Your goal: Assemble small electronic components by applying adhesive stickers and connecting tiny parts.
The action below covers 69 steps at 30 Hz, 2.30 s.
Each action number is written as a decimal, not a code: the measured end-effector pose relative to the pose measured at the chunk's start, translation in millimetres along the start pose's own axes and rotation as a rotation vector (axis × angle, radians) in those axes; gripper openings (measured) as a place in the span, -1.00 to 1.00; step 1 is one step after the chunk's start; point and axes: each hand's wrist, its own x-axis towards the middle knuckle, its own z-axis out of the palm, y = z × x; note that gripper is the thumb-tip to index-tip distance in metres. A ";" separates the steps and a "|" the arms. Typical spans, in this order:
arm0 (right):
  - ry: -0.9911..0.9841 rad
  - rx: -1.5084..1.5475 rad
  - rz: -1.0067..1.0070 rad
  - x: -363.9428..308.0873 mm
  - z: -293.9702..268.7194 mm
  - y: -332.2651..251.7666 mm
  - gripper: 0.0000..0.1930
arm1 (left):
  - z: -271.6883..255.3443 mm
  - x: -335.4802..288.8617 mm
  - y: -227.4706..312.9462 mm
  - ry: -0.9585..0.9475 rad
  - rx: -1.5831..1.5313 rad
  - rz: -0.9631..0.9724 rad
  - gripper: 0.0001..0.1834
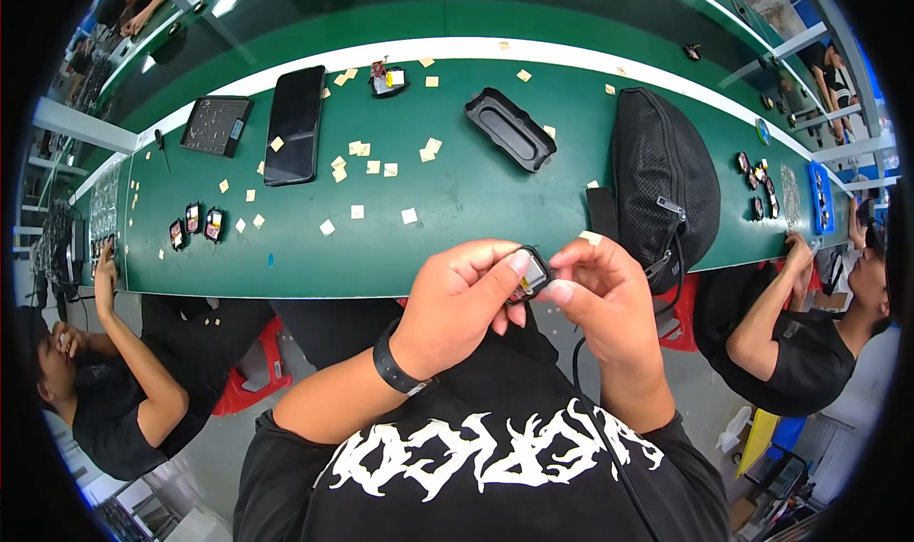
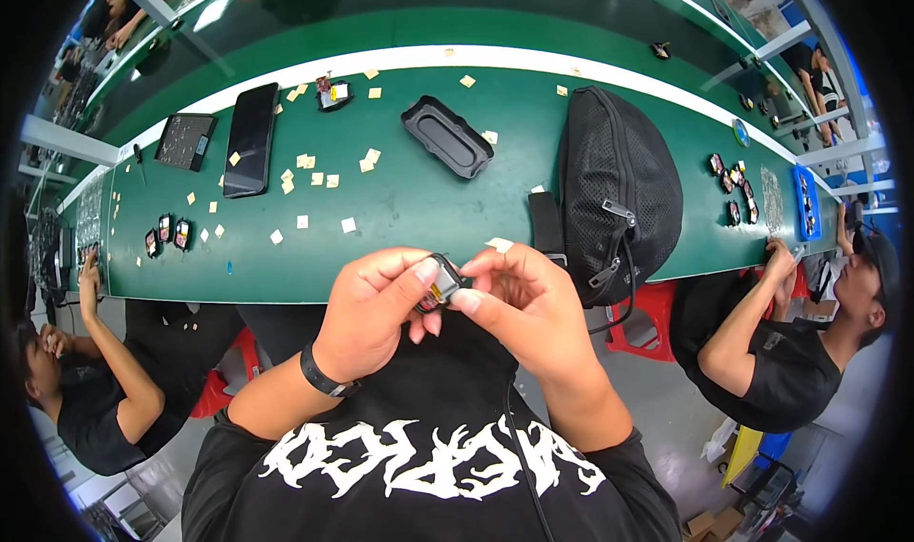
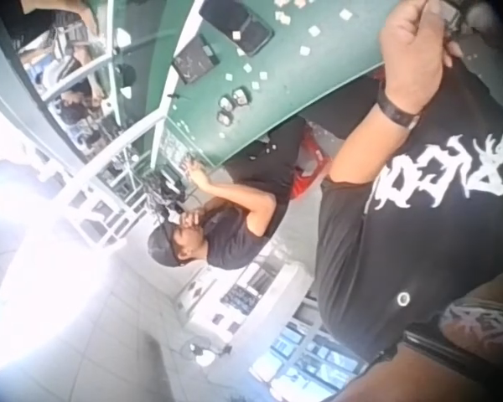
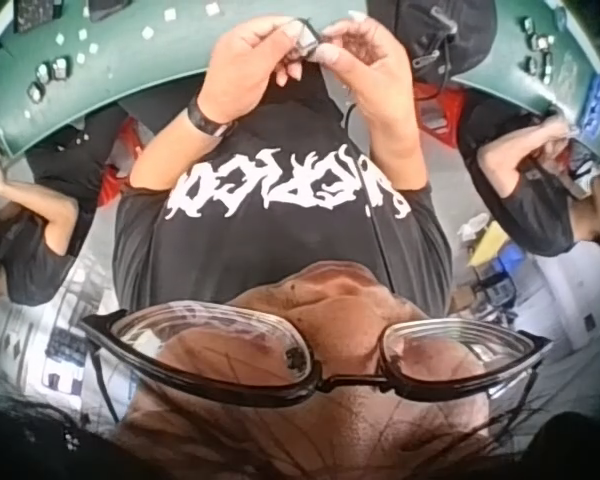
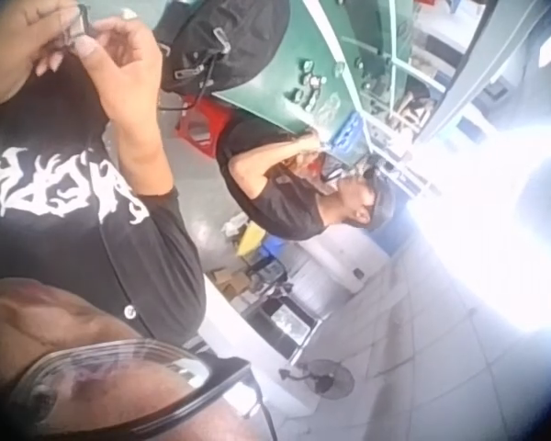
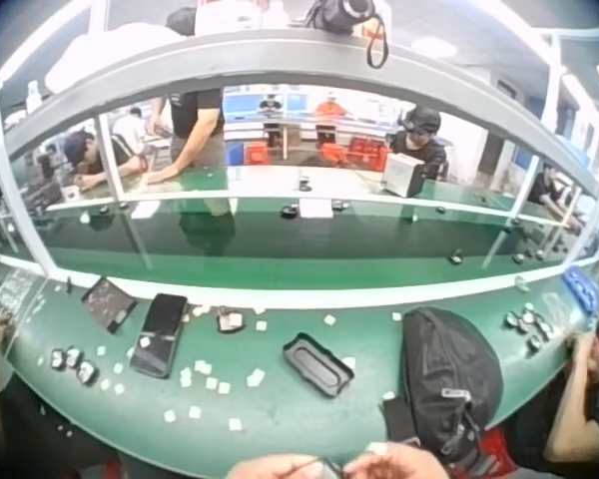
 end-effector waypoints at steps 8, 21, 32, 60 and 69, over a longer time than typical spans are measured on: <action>0.168 -0.402 -0.269 -29.2 -34.0 -13.8 -0.88 | -2.2 -2.6 4.3 0.136 0.033 0.089 -0.72; 0.007 -0.873 -0.661 -33.1 -31.6 -23.9 -0.80 | 3.9 -16.0 25.8 -0.008 0.268 0.181 -0.59; -0.161 -0.944 -0.807 -17.8 -14.3 -16.9 -0.65 | 9.3 -25.9 21.0 -0.045 0.405 0.274 -0.52; 0.980 -1.823 -0.284 60.3 -348.3 -78.2 -0.72 | -295.8 -114.2 32.7 1.156 1.555 0.301 -0.61; 0.613 -1.454 -0.835 13.5 -190.4 -104.2 -0.85 | -57.8 -44.3 30.7 0.406 0.444 0.286 -0.62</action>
